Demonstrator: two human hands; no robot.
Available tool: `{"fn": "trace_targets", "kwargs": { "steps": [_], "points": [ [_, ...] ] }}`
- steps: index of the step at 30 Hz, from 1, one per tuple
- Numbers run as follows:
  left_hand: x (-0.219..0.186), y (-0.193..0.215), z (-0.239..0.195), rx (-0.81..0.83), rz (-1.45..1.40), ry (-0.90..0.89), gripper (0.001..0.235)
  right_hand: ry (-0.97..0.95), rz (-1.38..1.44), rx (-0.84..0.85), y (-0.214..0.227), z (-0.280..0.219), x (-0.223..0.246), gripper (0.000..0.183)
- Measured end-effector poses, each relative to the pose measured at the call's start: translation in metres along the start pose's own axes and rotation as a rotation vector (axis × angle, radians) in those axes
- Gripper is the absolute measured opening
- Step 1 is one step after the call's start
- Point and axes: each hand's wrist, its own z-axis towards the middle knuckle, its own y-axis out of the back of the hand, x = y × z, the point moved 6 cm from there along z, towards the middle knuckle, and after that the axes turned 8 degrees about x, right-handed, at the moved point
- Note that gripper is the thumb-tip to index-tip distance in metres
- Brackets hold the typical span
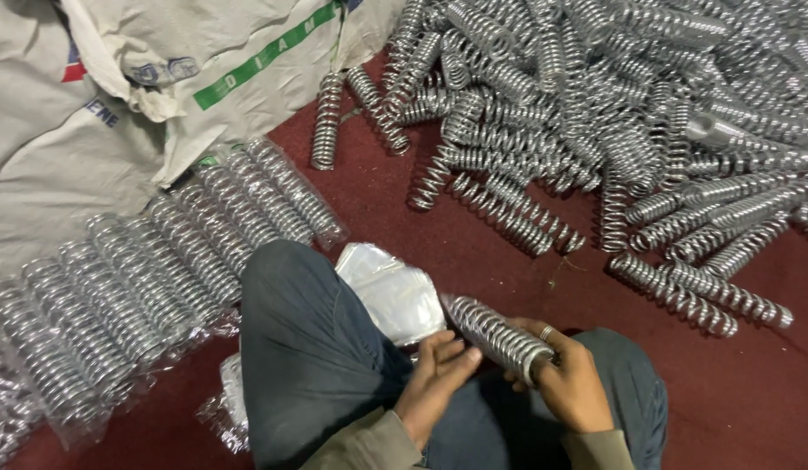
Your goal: The person sits on the floor and places metal springs into plastic bags by hand.
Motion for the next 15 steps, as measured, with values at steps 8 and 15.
{"fn": "trace_targets", "kwargs": {
  "steps": [8,15],
  "points": [
    [-0.094,0.119,0.014,-0.369,-0.418,-0.198,0.044,0.596,0.145,0.246,-0.101,-0.054,0.135,0.093],
    [-0.204,0.249,-0.032,-1.005,0.343,-0.016,0.102,0.578,0.054,0.044,-0.073,-0.003,0.076,0.080]
  ]
}}
